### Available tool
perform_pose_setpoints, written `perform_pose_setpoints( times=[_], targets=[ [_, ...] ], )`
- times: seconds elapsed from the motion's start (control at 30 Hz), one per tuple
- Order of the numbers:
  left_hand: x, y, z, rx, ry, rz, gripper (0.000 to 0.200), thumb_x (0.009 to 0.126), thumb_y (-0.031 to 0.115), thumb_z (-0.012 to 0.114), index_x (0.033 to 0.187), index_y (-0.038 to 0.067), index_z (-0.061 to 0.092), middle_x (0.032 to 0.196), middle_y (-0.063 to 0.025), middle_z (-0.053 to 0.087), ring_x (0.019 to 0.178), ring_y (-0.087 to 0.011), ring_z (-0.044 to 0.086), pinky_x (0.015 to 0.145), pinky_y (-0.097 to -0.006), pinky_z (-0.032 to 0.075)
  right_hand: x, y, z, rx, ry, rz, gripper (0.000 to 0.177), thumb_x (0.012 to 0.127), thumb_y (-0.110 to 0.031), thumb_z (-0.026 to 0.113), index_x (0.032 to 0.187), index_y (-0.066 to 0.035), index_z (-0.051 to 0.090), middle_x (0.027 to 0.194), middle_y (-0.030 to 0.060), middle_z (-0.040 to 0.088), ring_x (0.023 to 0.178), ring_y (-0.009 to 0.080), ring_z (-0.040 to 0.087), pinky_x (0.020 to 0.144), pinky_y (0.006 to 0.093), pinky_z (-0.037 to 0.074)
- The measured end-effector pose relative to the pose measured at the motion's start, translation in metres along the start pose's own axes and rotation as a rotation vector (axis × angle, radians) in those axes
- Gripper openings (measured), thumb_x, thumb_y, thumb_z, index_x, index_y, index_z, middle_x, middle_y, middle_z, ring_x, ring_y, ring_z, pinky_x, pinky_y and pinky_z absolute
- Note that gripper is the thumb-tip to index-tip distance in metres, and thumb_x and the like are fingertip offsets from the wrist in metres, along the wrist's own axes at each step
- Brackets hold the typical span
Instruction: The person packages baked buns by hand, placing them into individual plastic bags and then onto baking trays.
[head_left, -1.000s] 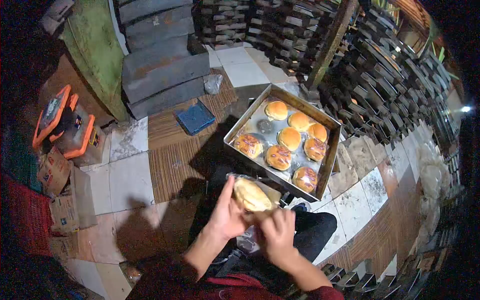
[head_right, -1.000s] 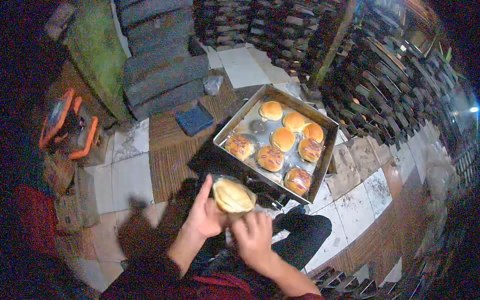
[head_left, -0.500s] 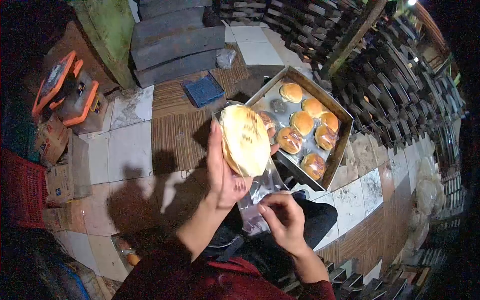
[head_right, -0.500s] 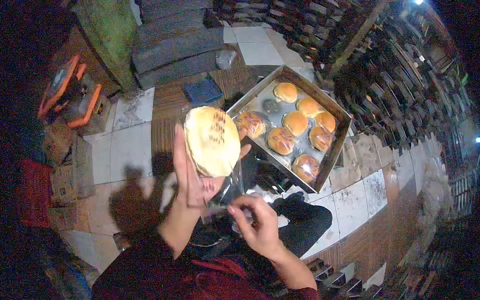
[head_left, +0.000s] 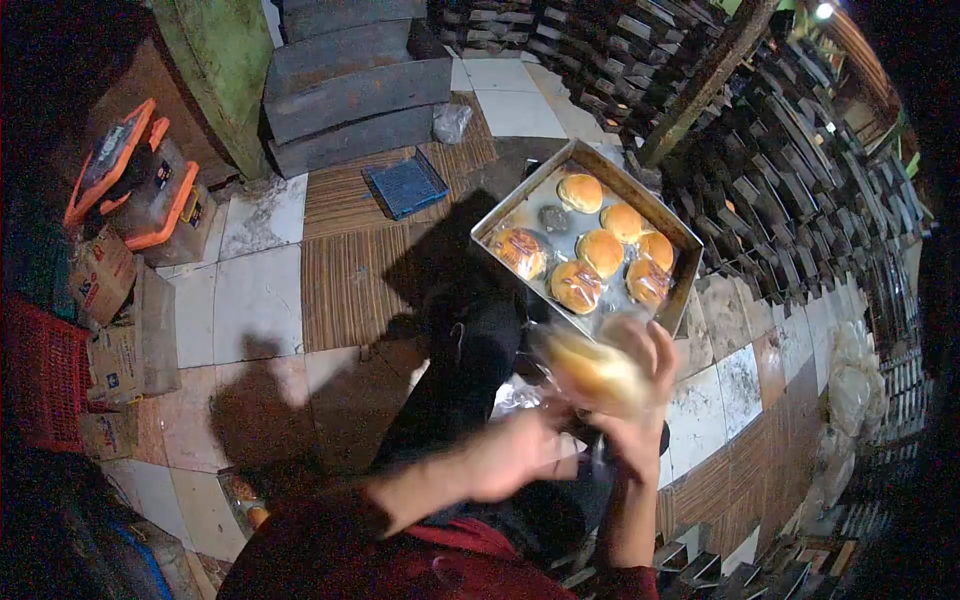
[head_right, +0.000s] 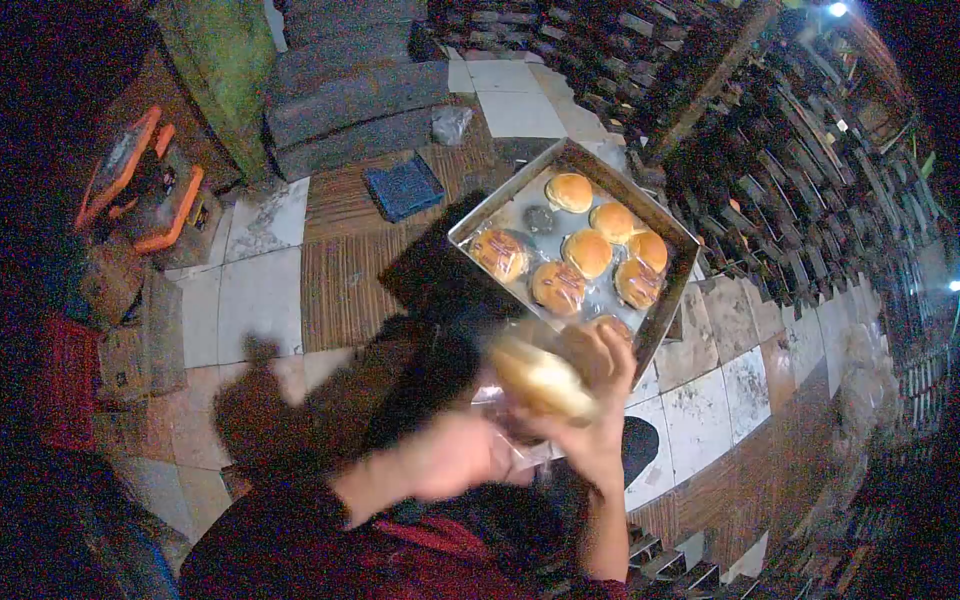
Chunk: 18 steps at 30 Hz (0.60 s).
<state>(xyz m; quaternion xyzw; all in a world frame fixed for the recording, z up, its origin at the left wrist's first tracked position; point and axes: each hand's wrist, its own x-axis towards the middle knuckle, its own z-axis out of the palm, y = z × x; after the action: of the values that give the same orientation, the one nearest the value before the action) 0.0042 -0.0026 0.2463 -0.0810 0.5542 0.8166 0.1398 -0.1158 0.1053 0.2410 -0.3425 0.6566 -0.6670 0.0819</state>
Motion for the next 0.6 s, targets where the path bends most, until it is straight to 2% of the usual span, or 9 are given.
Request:
perform_pose_setpoints(
  times=[0.03,0.1,0.2,0.23,0.27,0.3,0.37,0.53,0.6],
  targets=[
    [0.002,-0.049,0.011,-0.273,-0.337,0.321,0.042,0.084,0.012,0.054,0.122,0.001,0.04,0.118,-0.0131,0.049,0.107,-0.0203,0.047,0.09,-0.0331,0.04,0.001,0.006,-0.006,0.246,0.006,0.212,0.084,0.062,-0.041,0.076,0.124,-0.004,0.034,0.107,0.0126,0.053,0.099,0.0238,0.055,0.083,0.0348,0.048],
    [-0.025,-0.035,0.015,0.073,-0.827,0.617,0.034,0.084,0.013,0.056,0.114,0.0,0.049,0.114,-0.0151,0.053,0.099,-0.0207,0.052,0.086,-0.034,0.043,-0.002,0.024,-0.008,0.412,-0.046,0.423,0.076,0.065,-0.039,0.072,0.122,-0.004,0.037,0.112,0.0111,0.049,0.099,0.022,0.054,0.081,0.0354,0.049],
    [-0.026,-0.042,-0.038,-0.464,-1.238,0.689,0.04,0.087,0.026,0.051,0.118,0.001,0.047,0.116,-0.0224,0.047,0.111,-0.029,0.045,0.097,-0.0419,0.033,-0.047,0.074,0.027,0.211,-0.117,0.603,0.034,0.085,-0.02,0.054,0.114,-0.003,0.049,0.102,0.0056,0.055,0.093,0.0155,0.052,0.084,0.0307,0.043],
    [-0.028,-0.064,-0.069,-0.608,-1.009,0.582,0.029,0.089,0.022,0.051,0.103,-0.003,0.052,0.094,-0.0159,0.06,0.077,-0.0185,0.058,0.072,-0.0315,0.046,-0.066,0.096,0.04,0.048,-0.179,0.648,0.029,0.085,-0.022,0.056,0.105,-0.001,0.055,0.095,0.0065,0.058,0.092,0.0153,0.053,0.083,0.0292,0.043],
    [-0.053,-0.063,-0.063,-0.975,-0.187,0.48,0.027,0.09,0.023,0.048,0.096,-0.003,0.052,0.078,-0.011,0.058,0.069,-0.0161,0.056,0.068,-0.0285,0.045,-0.093,0.128,0.05,-0.241,-0.18,0.564,0.027,0.085,-0.022,0.056,0.098,0.001,0.058,0.088,0.0092,0.058,0.088,0.0156,0.054,0.08,0.028,0.042],
    [-0.043,-0.066,-0.074,-0.602,0.55,0.456,0.022,0.09,0.02,0.048,0.096,-0.001,0.049,0.07,-0.006,0.052,0.067,-0.0132,0.053,0.067,-0.0274,0.045,-0.101,0.123,0.061,-0.193,-0.213,0.533,0.025,0.088,-0.02,0.051,0.092,0.004,0.058,0.081,0.0047,0.057,0.077,0.0101,0.05,0.07,0.0251,0.042],
    [-0.022,-0.118,-0.096,0.183,1.19,0.197,0.025,0.09,0.022,0.048,0.101,-0.001,0.048,0.073,-0.0034,0.053,0.068,-0.0152,0.052,0.069,-0.028,0.045,-0.117,0.141,0.064,-0.213,-0.041,0.524,0.025,0.089,-0.02,0.05,0.087,0.004,0.058,0.076,0.0033,0.056,0.072,0.0095,0.048,0.066,0.0247,0.041],
    [0.014,-0.126,-0.094,0.423,0.969,0.17,0.023,0.086,0.022,0.054,0.084,0.0,0.058,0.071,-0.0138,0.06,0.063,-0.0187,0.057,0.059,-0.0309,0.044,-0.09,0.14,0.069,-0.26,-0.049,0.521,0.021,0.086,-0.012,0.052,0.076,0.006,0.055,0.072,0.013,0.054,0.067,0.0212,0.051,0.066,0.0308,0.041],
    [0.01,-0.084,-0.08,0.437,0.951,0.438,0.014,0.082,0.013,0.058,0.083,-0.001,0.059,0.074,-0.0117,0.059,0.065,-0.018,0.057,0.059,-0.029,0.044,-0.071,0.09,0.074,-0.324,0.068,0.209,0.011,0.084,-0.006,0.052,0.079,0.003,0.053,0.074,0.0129,0.055,0.069,0.0237,0.053,0.066,0.0309,0.042]
  ],
)
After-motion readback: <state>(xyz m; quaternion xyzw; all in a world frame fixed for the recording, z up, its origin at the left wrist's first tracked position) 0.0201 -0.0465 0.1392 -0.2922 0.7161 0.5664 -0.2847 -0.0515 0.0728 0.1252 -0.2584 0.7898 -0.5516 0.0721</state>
